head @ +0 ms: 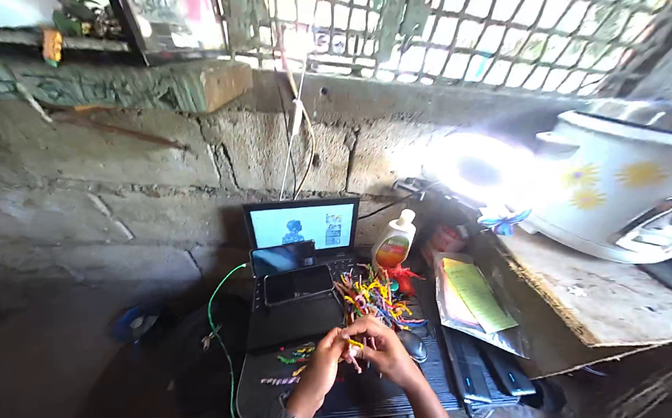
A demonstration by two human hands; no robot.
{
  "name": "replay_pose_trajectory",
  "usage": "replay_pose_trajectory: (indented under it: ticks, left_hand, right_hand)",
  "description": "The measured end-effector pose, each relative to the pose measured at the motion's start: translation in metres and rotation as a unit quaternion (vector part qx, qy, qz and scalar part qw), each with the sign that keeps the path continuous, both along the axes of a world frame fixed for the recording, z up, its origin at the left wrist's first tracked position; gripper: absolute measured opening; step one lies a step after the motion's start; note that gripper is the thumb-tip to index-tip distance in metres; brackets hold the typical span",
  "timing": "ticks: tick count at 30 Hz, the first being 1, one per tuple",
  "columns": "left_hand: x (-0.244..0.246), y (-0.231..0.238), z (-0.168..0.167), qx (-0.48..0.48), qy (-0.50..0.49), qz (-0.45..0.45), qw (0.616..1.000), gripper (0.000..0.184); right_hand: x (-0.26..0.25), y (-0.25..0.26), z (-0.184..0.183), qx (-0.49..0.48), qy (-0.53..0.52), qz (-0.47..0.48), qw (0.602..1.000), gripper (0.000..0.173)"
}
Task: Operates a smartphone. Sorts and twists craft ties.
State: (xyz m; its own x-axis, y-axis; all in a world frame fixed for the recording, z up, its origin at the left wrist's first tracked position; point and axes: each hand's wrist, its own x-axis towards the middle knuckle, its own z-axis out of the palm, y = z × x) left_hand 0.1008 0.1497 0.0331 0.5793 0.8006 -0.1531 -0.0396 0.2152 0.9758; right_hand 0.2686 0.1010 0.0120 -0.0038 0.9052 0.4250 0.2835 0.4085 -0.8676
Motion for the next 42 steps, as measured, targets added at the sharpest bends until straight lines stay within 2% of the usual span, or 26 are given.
replay_pose_trajectory:
  ticks: [4,8,12,16,19,21,23,24,25,26,27,28,29,30,32,34,36,38,42]
  left_hand:
    - [0.0,-0.004,-0.002,-0.021,-0.015,-0.004,1.0,0.023]
    - [0.001,-0.004,-0.006,-0.052,-0.069,-0.008,0.996,0.021]
    - [0.0,-0.004,-0.008,-0.072,-0.082,-0.043,0.993,0.023]
    - [0.002,-0.004,-0.012,-0.03,-0.128,-0.045,0.99,0.018]
    - [0.003,-0.005,-0.014,0.063,-0.137,-0.019,0.988,0.011]
    - [0.005,-0.008,-0.016,0.216,-0.067,0.035,0.973,0.007]
    - [0.009,-0.008,-0.021,0.408,0.034,0.112,0.905,0.013]
    - [0.011,-0.008,-0.022,0.457,0.066,0.138,0.876,0.014]
    - [0.012,-0.009,-0.022,0.465,0.082,0.143,0.87,0.014]
    - [0.011,-0.01,-0.02,0.43,0.086,0.125,0.89,0.014]
    - [0.008,-0.011,-0.016,0.351,0.075,0.084,0.93,0.014]
    - [0.003,-0.009,-0.012,0.239,0.044,0.027,0.97,0.014]
    - [-0.002,-0.006,-0.009,0.128,0.0,-0.039,0.991,0.014]
    - [-0.007,-0.003,-0.008,0.034,-0.048,-0.104,0.993,0.022]
    - [-0.015,0.002,-0.013,-0.092,-0.131,-0.219,0.962,0.036]
    - [-0.017,0.002,-0.018,-0.151,-0.162,-0.266,0.938,0.034]
    - [-0.015,-0.002,-0.02,-0.161,-0.173,-0.269,0.934,0.024]
    - [-0.013,-0.008,-0.016,-0.143,-0.169,-0.243,0.944,0.017]
    - [-0.008,-0.014,-0.006,-0.167,-0.168,-0.179,0.955,0.008]
  right_hand:
    - [-0.006,0.002,-0.006,0.027,0.021,-0.024,0.999,0.012]
    - [-0.007,0.003,-0.006,0.02,0.101,-0.004,0.995,0.012]
    - [-0.002,0.004,-0.009,0.016,0.122,0.021,0.992,0.015]
    - [-0.005,0.002,-0.008,-0.003,0.213,0.026,0.977,0.009]
    - [-0.012,0.0,-0.002,-0.029,0.293,-0.007,0.956,0.005]
    - [-0.017,0.0,0.003,-0.054,0.314,-0.05,0.947,0.002]
    - [-0.022,0.001,0.007,-0.08,0.321,-0.092,0.939,0.006]
    - [-0.023,0.001,0.008,-0.088,0.316,-0.109,0.938,0.008]
    - [-0.023,0.001,0.008,-0.093,0.31,-0.119,0.939,0.008]
    - [-0.022,0.001,0.008,-0.101,0.303,-0.118,0.94,0.008]
    - [-0.018,0.001,0.007,-0.114,0.295,-0.103,0.943,0.008]
    - [-0.012,0.0,0.005,-0.129,0.283,-0.073,0.948,0.008]
    - [-0.006,-0.002,0.004,-0.14,0.27,-0.029,0.952,0.008]
    - [0.001,-0.004,0.003,-0.146,0.263,0.02,0.954,0.007]
    - [0.009,-0.007,-0.002,-0.137,0.265,0.12,0.947,0.007]
    - [0.013,-0.007,-0.005,-0.118,0.261,0.195,0.938,0.008]
    - [0.015,-0.007,-0.006,-0.104,0.238,0.227,0.939,0.007]
    - [0.015,-0.008,-0.006,-0.092,0.224,0.224,0.944,0.01]
    - [0.011,-0.01,-0.004,-0.061,0.247,0.176,0.951,0.012]
